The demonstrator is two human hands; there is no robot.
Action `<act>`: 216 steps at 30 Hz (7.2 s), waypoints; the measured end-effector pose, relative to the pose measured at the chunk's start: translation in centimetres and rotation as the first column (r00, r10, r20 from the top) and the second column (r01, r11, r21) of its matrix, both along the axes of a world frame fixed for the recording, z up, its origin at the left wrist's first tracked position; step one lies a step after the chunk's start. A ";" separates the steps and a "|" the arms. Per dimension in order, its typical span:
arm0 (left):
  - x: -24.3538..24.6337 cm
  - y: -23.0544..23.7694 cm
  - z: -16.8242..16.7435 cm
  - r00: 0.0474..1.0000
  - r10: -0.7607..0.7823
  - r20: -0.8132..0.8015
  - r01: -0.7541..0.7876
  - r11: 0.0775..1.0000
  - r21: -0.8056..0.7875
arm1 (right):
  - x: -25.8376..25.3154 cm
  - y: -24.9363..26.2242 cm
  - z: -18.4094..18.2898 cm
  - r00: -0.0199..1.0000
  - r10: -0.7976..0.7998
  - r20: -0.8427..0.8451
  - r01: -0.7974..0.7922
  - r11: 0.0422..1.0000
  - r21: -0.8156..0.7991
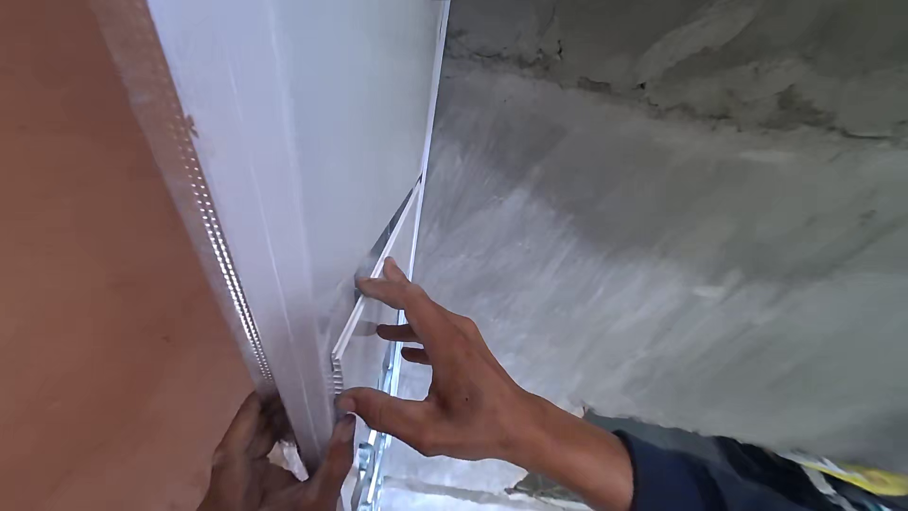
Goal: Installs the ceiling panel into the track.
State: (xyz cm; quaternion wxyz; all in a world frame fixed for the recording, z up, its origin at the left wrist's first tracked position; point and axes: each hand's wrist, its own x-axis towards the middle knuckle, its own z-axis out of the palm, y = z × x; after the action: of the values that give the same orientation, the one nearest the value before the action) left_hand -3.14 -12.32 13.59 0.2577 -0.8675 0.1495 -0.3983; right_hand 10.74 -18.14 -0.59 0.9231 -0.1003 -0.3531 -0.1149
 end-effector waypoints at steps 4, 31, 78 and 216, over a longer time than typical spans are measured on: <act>0.6 0.3 0.2 0.998 -0.059 0.026 0.058 0.998 0.011 | 0.2 0.1 0.1 1.000 -0.008 -0.002 0.008 1.000 0.002; 0.9 -1.1 1.8 0.993 -0.045 -0.107 0.043 0.999 -0.021 | 0.6 -1.2 0.6 1.000 -0.005 0.008 0.006 0.998 -0.063; 3.8 -4.3 1.0 0.998 0.050 -0.047 -0.052 0.998 -0.044 | 2.0 0.3 1.1 0.992 0.074 -0.104 -0.073 0.997 0.011; -5.4 5.2 -1.0 0.973 -0.139 -0.184 0.072 0.942 -0.327 | -12.9 8.1 3.2 0.769 0.623 -0.141 -0.490 0.716 0.497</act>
State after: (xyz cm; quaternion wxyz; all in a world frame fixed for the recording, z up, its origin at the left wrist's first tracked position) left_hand -8.52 -7.16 12.62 0.0757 -0.9248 0.1555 -0.3390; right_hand -2.15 -10.05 2.61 0.9541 0.2031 -0.1887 0.1128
